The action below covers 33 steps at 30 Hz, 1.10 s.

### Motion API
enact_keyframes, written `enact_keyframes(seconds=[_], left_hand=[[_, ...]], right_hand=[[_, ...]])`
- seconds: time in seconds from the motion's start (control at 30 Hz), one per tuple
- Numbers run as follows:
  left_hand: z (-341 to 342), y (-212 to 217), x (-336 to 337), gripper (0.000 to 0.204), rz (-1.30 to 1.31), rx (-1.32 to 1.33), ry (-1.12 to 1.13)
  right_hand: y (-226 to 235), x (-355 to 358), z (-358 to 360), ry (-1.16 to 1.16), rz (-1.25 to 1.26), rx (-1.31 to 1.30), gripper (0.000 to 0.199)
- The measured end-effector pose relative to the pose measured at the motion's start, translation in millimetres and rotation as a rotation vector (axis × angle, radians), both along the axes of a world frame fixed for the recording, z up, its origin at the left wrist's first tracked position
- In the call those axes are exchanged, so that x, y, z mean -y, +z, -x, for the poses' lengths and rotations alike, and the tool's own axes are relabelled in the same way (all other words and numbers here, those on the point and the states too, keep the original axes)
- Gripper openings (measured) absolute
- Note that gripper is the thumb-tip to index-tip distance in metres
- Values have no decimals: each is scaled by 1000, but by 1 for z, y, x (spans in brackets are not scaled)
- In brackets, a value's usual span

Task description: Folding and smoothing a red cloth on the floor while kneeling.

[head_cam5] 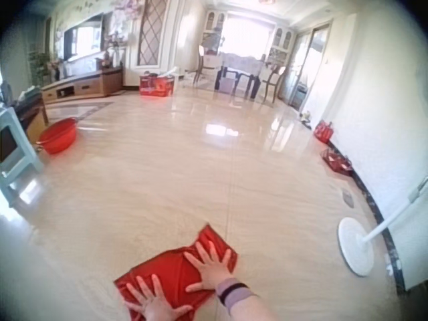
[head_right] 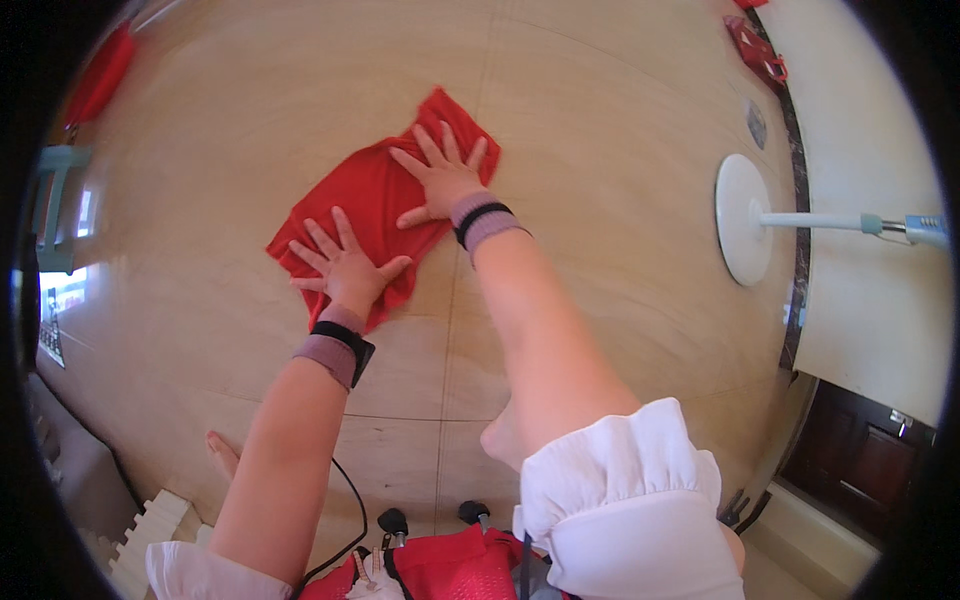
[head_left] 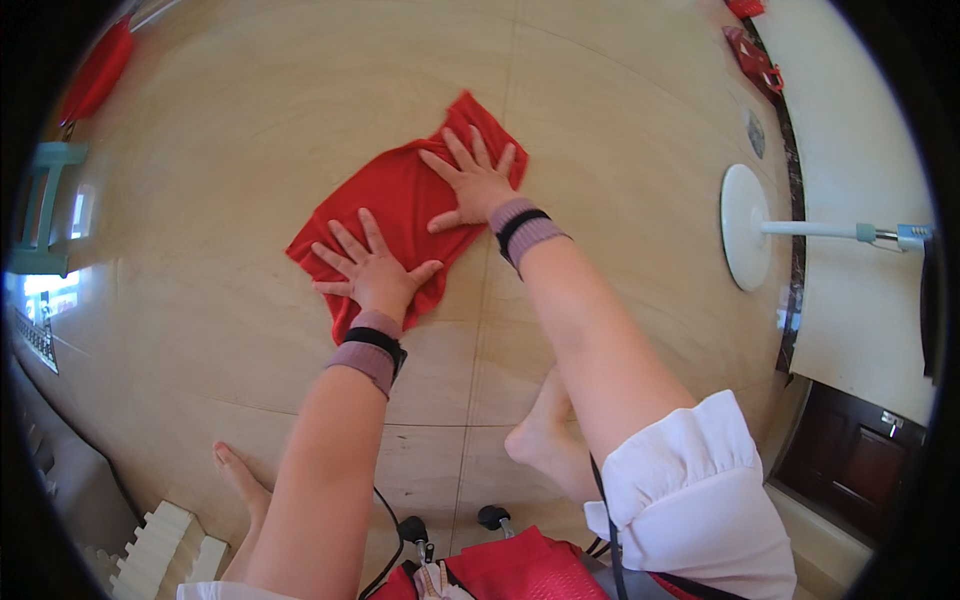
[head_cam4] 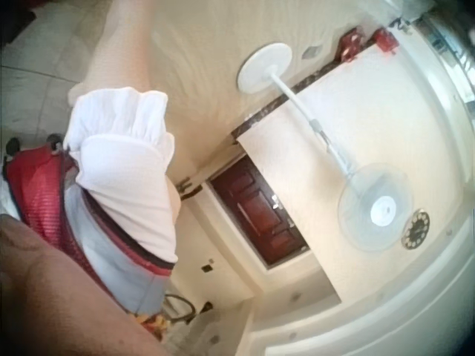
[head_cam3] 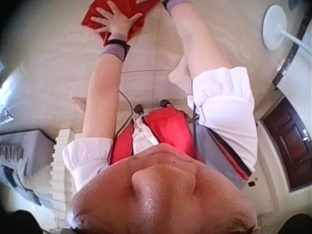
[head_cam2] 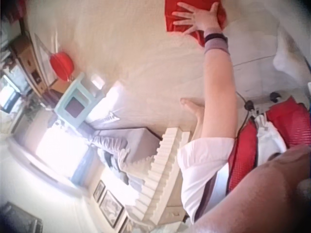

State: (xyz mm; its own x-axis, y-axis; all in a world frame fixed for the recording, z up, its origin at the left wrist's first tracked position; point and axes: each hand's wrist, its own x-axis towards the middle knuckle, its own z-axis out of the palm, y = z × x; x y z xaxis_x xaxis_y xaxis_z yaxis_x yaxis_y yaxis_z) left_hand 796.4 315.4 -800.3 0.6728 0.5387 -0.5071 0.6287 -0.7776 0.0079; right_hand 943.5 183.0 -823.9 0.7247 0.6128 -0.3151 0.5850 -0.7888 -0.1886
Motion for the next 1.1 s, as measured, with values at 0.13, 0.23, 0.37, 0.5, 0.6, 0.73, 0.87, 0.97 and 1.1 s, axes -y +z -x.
enact_keyframes(seconds=[0.13,0.23,0.37,0.5,0.6,0.73,0.87,0.97,1.1], left_hand=[[26,-4,50,144,81,105,-223],[66,-9,73,142,142,97,-348],[126,-2,73,139,189,-9,-420],[170,-3,65,138,209,-44,-425],[187,-18,44,126,226,-1,-354],[159,-21,53,122,169,54,-154],[113,-9,40,130,110,27,-69],[68,-3,20,142,79,2,-74],[5,-2,-1,145,16,60,-32]], right_hand=[[0,67,48,-178,99,-59,131],[-2,96,101,-250,142,-87,135],[1,100,175,-284,172,-182,136],[7,93,216,-293,194,-261,134],[14,76,219,-225,164,-284,134],[9,78,183,-7,100,-200,134],[20,35,121,262,82,-101,141],[26,-4,67,443,89,-85,143],[31,-38,8,462,102,26,139]])
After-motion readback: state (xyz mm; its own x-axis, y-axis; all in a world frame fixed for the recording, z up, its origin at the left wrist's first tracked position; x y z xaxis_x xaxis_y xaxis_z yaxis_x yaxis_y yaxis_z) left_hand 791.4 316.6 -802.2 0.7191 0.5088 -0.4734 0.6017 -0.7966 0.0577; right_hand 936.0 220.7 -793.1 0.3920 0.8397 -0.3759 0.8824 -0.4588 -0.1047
